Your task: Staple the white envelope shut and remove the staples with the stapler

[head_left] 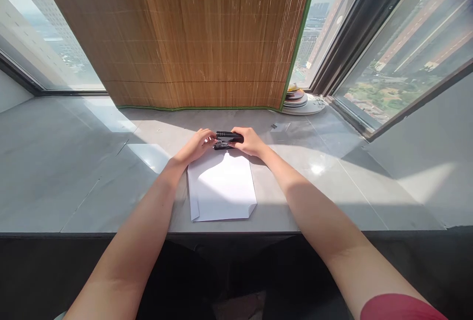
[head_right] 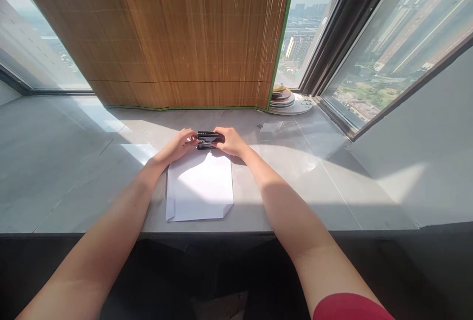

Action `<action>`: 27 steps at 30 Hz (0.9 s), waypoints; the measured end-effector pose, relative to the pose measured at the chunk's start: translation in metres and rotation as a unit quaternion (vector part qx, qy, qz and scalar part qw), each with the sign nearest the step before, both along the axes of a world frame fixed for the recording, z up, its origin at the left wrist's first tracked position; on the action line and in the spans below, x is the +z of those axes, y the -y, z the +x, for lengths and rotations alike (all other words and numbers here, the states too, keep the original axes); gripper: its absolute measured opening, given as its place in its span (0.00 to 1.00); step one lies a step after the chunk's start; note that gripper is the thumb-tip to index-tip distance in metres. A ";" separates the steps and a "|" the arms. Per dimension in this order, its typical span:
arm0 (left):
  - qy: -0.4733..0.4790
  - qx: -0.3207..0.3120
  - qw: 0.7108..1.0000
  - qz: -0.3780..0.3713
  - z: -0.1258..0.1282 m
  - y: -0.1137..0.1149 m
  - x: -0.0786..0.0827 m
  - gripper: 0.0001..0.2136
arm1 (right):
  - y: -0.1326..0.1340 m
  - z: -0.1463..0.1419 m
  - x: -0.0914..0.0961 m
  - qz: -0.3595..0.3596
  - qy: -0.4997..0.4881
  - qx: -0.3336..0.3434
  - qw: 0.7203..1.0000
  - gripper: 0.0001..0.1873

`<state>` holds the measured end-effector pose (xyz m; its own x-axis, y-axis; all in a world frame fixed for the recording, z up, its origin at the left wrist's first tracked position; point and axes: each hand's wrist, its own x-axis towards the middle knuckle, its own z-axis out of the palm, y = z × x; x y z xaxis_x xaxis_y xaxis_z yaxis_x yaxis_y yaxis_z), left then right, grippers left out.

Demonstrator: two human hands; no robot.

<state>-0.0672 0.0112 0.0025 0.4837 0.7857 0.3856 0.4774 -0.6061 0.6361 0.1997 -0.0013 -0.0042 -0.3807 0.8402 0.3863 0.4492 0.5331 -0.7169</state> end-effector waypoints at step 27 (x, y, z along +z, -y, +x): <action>-0.027 0.004 1.000 0.007 -0.023 0.011 0.018 0.07 | 0.004 0.008 0.004 -0.041 -0.070 -0.017 0.997 0.13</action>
<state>-0.0904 0.0001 0.0202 0.4982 0.7840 0.3703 0.5152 -0.6112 0.6008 0.2081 -0.0055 0.0002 -0.2996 0.8824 0.3627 0.3585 0.4564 -0.8143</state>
